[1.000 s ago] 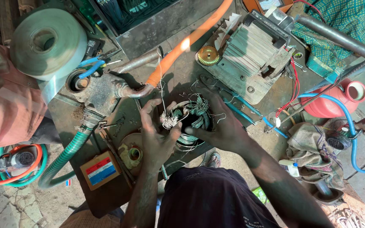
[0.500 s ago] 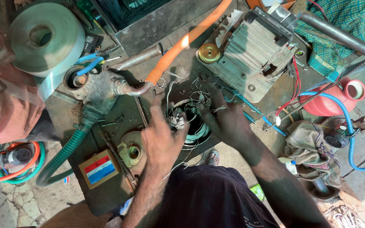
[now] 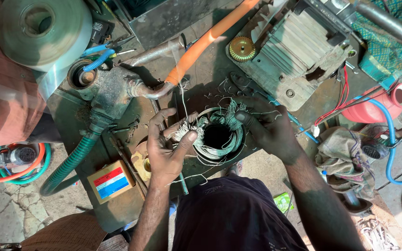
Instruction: The person works on a cylindrical electrical coil, using pliers to cut and remove loose strands of wire. They then use a screwdriver to press and adjust the windings on the coil. The task involves repeated cutting and pressing actions on the same coil.
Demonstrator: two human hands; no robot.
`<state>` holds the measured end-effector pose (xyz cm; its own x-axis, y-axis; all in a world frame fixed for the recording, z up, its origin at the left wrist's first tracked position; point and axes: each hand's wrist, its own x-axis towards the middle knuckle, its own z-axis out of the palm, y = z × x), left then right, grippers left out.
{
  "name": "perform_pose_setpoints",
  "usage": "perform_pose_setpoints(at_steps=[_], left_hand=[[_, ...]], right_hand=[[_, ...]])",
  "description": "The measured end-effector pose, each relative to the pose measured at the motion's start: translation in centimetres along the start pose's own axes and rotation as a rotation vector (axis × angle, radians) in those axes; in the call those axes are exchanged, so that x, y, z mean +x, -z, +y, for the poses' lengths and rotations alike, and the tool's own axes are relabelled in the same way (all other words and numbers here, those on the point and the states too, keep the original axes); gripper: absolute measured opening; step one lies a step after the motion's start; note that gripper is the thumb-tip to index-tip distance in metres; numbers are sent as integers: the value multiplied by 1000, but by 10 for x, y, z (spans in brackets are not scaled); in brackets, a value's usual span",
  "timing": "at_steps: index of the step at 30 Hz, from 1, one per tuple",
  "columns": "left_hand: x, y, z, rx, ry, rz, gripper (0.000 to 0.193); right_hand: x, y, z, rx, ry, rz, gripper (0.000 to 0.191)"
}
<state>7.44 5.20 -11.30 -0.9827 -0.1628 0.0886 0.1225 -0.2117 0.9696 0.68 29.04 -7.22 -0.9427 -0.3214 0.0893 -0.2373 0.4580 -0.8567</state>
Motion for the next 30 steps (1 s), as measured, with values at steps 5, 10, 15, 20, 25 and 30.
perform_pose_setpoints(at_steps=[5, 10, 15, 20, 25, 30], left_hand=[[0, -5, 11, 99, -67, -75, 60], [-7, -9, 37, 280, -302, -95, 71], [-19, 20, 74, 416, 62, -109, 47], [-39, 39, 91, 831, -91, -652, 46], [-48, 25, 85, 779, -17, -685, 23], [-54, 26, 83, 581, -213, -507, 15]], right_hand=[[-4, -1, -8, 127, 82, -25, 41], [-24, 7, -21, 25, 170, -4, 73], [-59, 18, -11, -45, 195, 182, 76], [-87, 11, -7, -126, 251, 219, 20], [-81, -18, -26, -259, 504, -32, 20], [-83, -21, -26, -263, 635, 43, 16]])
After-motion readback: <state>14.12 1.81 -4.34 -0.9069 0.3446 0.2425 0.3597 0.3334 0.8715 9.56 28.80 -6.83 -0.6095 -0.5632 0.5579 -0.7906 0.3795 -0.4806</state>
